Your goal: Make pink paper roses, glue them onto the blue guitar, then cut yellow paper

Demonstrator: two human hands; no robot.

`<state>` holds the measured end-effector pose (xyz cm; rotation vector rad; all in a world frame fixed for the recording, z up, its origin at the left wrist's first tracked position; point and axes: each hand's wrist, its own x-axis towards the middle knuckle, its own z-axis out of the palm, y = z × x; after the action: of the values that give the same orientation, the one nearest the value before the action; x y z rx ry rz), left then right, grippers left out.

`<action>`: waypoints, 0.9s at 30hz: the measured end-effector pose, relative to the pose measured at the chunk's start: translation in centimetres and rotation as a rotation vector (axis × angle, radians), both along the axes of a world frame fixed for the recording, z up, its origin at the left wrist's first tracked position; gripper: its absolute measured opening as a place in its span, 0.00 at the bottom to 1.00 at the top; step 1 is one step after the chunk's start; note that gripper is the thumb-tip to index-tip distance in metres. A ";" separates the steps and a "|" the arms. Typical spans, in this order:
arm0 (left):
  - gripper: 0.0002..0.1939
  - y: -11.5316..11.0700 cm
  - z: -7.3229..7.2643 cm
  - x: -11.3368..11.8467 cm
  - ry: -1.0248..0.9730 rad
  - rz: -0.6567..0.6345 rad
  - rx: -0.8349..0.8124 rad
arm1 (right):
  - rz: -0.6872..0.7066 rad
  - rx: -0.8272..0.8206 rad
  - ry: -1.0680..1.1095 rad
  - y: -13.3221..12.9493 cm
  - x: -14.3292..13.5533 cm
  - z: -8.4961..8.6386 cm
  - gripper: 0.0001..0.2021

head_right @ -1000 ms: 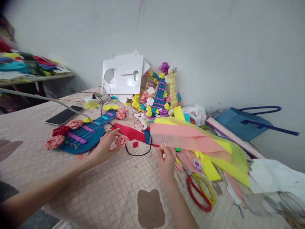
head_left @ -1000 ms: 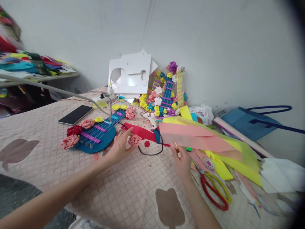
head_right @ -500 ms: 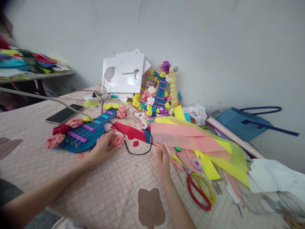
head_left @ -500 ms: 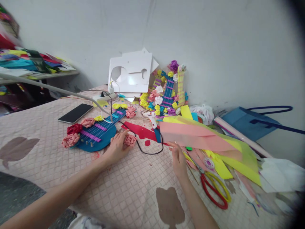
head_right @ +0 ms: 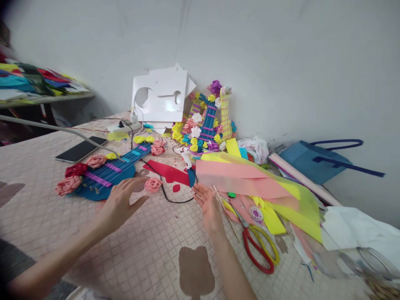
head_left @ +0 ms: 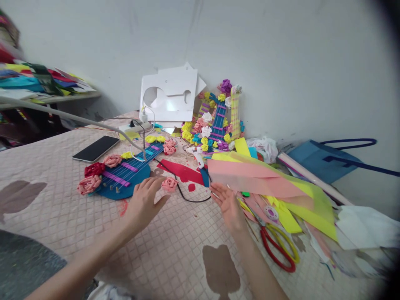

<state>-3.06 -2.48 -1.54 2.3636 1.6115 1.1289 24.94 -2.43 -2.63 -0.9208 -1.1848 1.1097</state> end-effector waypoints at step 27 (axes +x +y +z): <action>0.18 1.4 1.9 13.5 -0.677 -0.666 -0.581 | -0.015 -0.012 -0.211 -1.2 -0.3 1.3 0.21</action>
<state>10.49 -1.11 0.33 1.6536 0.7001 0.9656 24.60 -3.66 -1.36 -1.0746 -1.3412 1.0266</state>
